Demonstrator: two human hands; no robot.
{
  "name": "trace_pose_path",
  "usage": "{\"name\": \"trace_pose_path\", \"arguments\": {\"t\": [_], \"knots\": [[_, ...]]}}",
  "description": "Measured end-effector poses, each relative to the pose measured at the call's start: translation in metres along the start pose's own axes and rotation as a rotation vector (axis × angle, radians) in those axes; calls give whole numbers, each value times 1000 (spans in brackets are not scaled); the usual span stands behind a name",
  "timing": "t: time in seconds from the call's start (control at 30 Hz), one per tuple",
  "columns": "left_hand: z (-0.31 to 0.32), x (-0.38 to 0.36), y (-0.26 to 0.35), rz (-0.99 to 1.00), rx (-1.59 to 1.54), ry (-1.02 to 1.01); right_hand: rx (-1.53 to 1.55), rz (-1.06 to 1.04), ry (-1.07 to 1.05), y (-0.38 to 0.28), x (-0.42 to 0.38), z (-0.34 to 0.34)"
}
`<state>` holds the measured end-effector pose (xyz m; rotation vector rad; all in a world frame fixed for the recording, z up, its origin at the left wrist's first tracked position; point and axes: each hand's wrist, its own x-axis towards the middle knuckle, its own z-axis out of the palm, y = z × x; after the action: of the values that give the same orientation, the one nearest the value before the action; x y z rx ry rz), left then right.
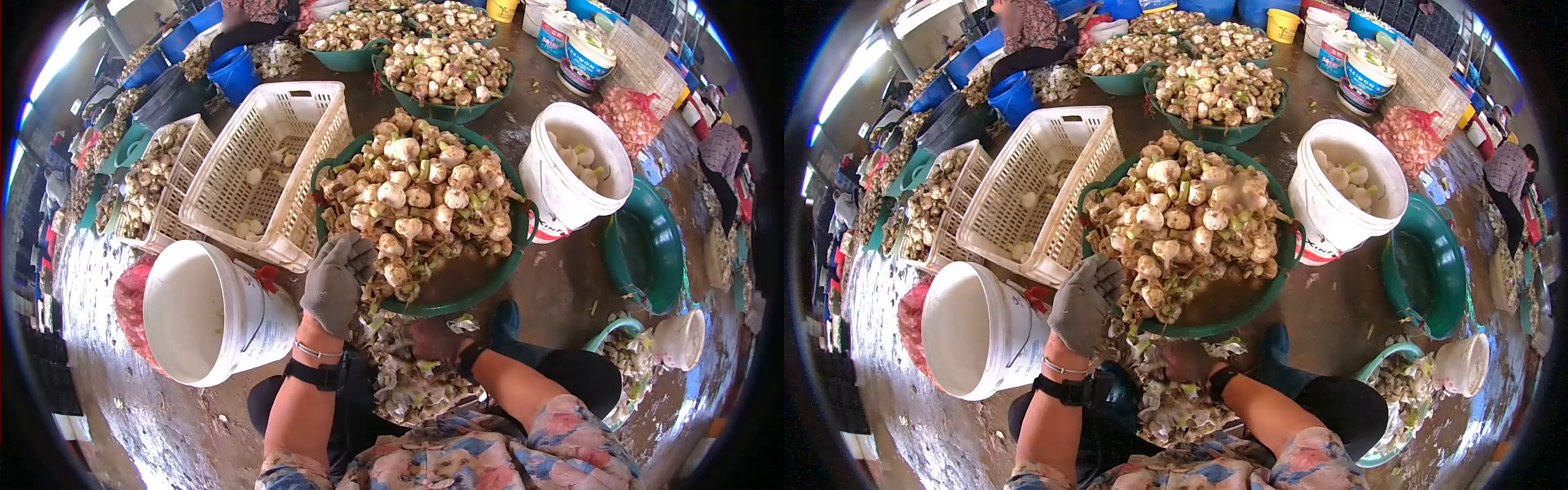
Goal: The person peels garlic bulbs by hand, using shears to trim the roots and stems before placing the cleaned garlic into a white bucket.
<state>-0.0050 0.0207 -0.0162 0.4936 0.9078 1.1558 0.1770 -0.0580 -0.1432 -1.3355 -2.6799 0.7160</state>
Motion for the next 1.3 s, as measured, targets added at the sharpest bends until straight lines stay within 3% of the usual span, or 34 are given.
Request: {"name": "trace_pose_path", "arguments": {"t": [0.03, 0.1, 0.13, 0.17, 0.23, 0.3, 0.37, 0.43, 0.47, 0.53, 0.57, 0.6, 0.63, 0.7, 0.73, 0.77, 0.83, 0.87, 0.93, 0.97, 1.03, 1.17, 1.23, 1.27, 1.3], "knots": [[2, 2, -1, 10, 9, -14, -3, 5, 0, 7, -1, 6], [5, 1, -6, 6, 0, -15, 457, 460, 377, 23, -2, 24], [7, 0, -8, 2, 3, -17, 643, 517, 495, 3, 0, -26], [10, -2, -10, 4, 8, -16, 647, 514, 497, 4, 12, -23], [16, -7, -13, -12, 95, 5, 313, 629, 463, 24, 36, -1], [9, -5, -21, 11, 102, -34, 427, 630, 473, 58, 59, 59], [5, -8, -26, -27, 215, 22, 538, 618, 475, 65, 61, 79], [-12, -1, -44, -21, 271, 12, 1114, 433, 750, 71, 49, 78], [-16, 1, -58, 123, 523, -70, 1780, 298, 701, 65, 36, 57], [-24, 6, -75, 379, 1129, -247, 1816, 401, 693, 43, 12, 16], [-14, -2, -71, 494, 1289, -357, 1847, 488, 687, 33, 1, -9], [-11, -6, -76, 375, 1269, -389, 2031, 520, 647, 15, -7, -38], [-4, -12, -77, 259, 1247, -420, 2024, 513, 666, 14, -13, -40], [9, -22, -74, 242, 1334, -431, 880, 390, 720, 12, -23, -36], [14, -29, -72, 212, 1421, -423, 1833, 350, 770, 18, -15, -19], [13, -31, -73, 219, 1423, -423, 1831, 342, 773, 17, -17, -19], [7, -36, -77, 320, 1368, -388, 1630, 213, 777, 15, -22, -15], [5, -39, -77, 324, 1371, -387, 1630, 207, 779, 19, -24, -12], [3, -45, -78, 312, 1384, -390, 1268, 258, 621, 27, -30, -11], [4, -49, -76, 320, 1384, -387, 1264, 251, 622, 13, -36, -30], [5, -59, -73, 287, 1347, -364, 1406, 378, 357, -13, -54, -64], [5, -78, -66, 178, 1113, -377, 1390, 218, 375, -29, -65, -70], [1, -84, -63, -147, 407, -345, 781, 481, 516, -55, -76, -94], [-1, -81, -63, -223, 168, -470, 781, 478, 518, -56, -76, -89], [-4, -80, -68, -219, 170, -470, 714, 472, 585, -58, -76, -82]]}}
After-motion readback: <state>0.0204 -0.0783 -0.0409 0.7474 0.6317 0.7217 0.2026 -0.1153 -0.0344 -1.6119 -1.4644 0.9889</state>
